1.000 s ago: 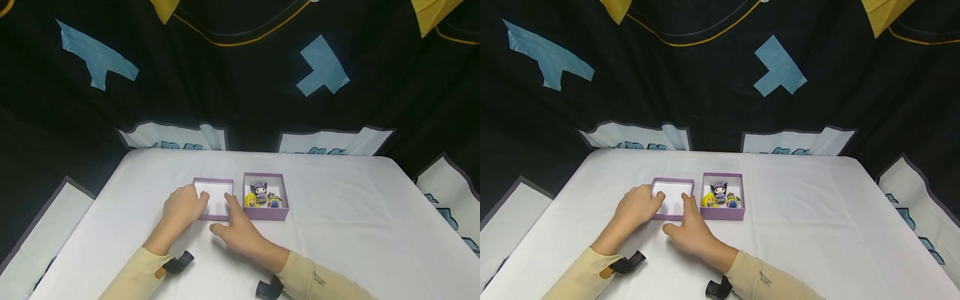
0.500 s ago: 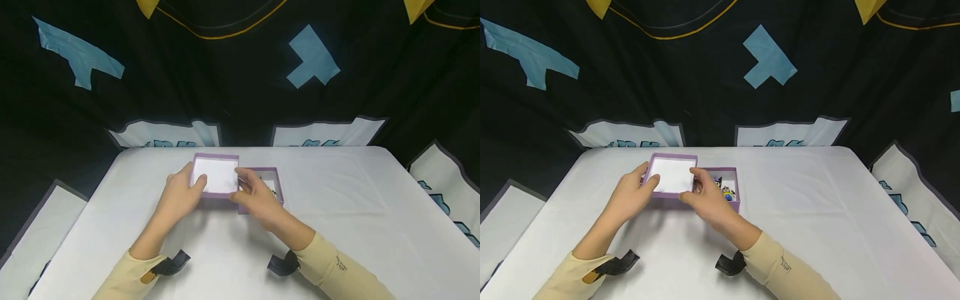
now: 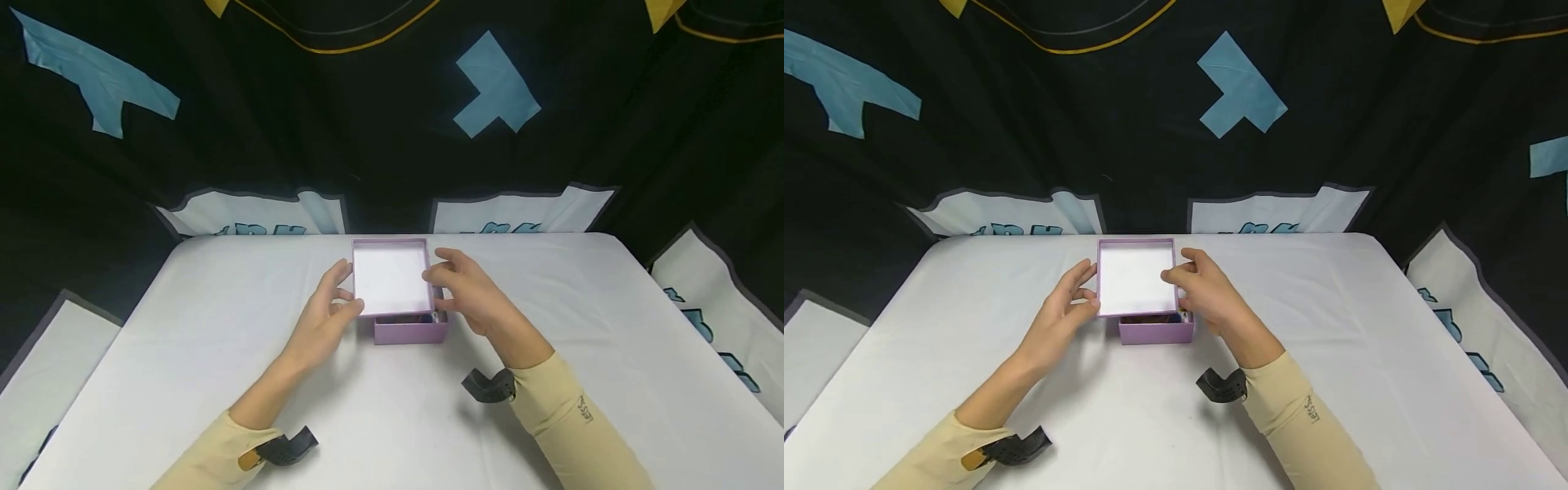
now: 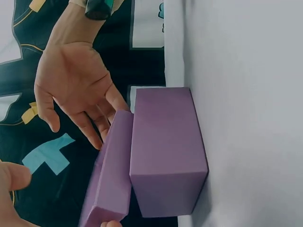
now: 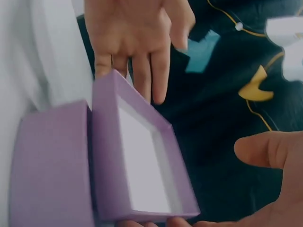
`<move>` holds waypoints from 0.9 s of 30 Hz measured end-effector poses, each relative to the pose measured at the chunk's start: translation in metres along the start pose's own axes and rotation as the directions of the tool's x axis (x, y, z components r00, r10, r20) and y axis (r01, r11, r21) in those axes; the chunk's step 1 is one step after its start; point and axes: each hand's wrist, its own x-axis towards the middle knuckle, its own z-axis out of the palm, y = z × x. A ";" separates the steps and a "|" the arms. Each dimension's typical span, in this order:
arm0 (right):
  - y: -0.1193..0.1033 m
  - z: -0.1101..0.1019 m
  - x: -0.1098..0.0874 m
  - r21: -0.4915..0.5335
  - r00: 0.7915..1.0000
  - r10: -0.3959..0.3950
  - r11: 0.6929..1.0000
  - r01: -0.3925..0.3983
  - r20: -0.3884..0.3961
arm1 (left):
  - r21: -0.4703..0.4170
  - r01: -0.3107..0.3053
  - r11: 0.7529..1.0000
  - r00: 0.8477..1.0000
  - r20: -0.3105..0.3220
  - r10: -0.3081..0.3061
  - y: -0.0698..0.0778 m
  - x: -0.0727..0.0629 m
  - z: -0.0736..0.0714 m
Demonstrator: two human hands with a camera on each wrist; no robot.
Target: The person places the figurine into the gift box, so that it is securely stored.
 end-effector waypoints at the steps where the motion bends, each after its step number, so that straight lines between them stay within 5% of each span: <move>1: -0.001 -0.003 0.000 0.006 1.000 0.004 1.000 -0.004 -0.009 | -0.027 -0.028 0.999 1.000 0.013 0.028 0.000 0.000 0.001; 6: -0.007 -0.015 -0.003 0.017 0.996 -0.053 0.998 0.054 -0.067 | -0.102 -0.125 0.987 0.991 0.036 0.129 0.005 0.005 0.008; 13: -0.007 -0.018 -0.006 0.091 0.980 -0.143 0.984 0.156 -0.137 | -0.175 -0.138 0.975 0.990 -0.029 0.135 0.009 0.017 0.019; 17: -0.004 -0.017 -0.006 0.014 0.972 -0.163 0.986 0.168 -0.170 | -0.174 -0.157 0.972 0.986 -0.090 0.143 0.006 0.020 0.025; 21: 0.001 -0.020 -0.004 -0.142 0.981 -0.168 0.978 0.153 -0.101 | -0.145 -0.170 0.975 0.980 -0.126 0.152 0.002 0.020 0.029; 27: 0.009 -0.022 -0.004 -0.307 0.989 -0.145 0.940 0.148 0.034 | -0.005 -0.121 0.993 0.991 -0.061 0.121 -0.009 0.015 0.031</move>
